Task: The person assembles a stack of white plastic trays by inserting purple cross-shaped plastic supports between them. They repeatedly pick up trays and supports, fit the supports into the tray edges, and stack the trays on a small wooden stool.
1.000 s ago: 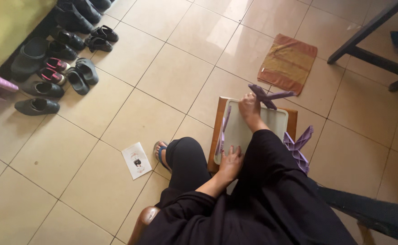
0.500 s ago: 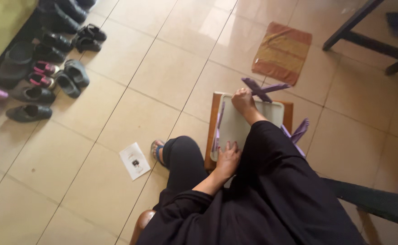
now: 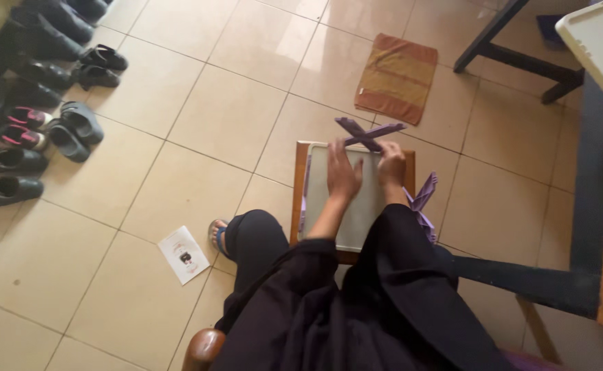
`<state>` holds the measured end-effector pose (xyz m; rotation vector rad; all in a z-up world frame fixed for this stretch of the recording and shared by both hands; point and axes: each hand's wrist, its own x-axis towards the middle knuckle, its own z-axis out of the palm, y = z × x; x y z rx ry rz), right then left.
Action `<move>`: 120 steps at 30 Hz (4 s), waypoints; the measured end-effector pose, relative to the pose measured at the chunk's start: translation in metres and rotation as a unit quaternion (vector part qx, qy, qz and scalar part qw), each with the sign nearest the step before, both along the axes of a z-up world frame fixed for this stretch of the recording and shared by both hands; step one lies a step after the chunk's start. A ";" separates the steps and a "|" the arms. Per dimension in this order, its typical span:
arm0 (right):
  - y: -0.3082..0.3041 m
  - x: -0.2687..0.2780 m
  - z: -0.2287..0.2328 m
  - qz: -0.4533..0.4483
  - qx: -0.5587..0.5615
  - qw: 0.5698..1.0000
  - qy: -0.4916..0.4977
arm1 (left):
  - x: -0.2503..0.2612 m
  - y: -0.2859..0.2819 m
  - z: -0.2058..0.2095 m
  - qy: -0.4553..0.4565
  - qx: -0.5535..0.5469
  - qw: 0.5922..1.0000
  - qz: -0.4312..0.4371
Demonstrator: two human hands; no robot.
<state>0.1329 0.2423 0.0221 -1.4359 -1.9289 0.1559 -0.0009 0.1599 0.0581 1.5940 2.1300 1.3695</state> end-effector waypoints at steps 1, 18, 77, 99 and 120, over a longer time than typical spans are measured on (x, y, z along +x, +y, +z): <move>0.003 0.004 -0.007 0.002 -0.010 1.000 -0.026 | 0.000 0.023 -0.002 -0.010 0.031 0.999 0.022; 0.029 0.001 -0.031 -0.032 -0.059 0.984 -0.165 | 0.006 0.090 -0.076 -0.067 -0.064 0.996 -0.011; -0.127 0.082 0.181 0.023 0.052 0.921 0.384 | 0.029 -0.086 0.209 -0.626 -0.017 0.710 -0.322; -0.119 0.037 0.223 0.109 -0.265 0.868 0.406 | 0.057 -0.067 0.146 -0.580 0.005 0.792 -0.189; -0.129 0.031 0.260 0.183 -0.023 0.938 0.294 | 0.039 -0.094 0.280 0.063 0.246 0.967 -0.025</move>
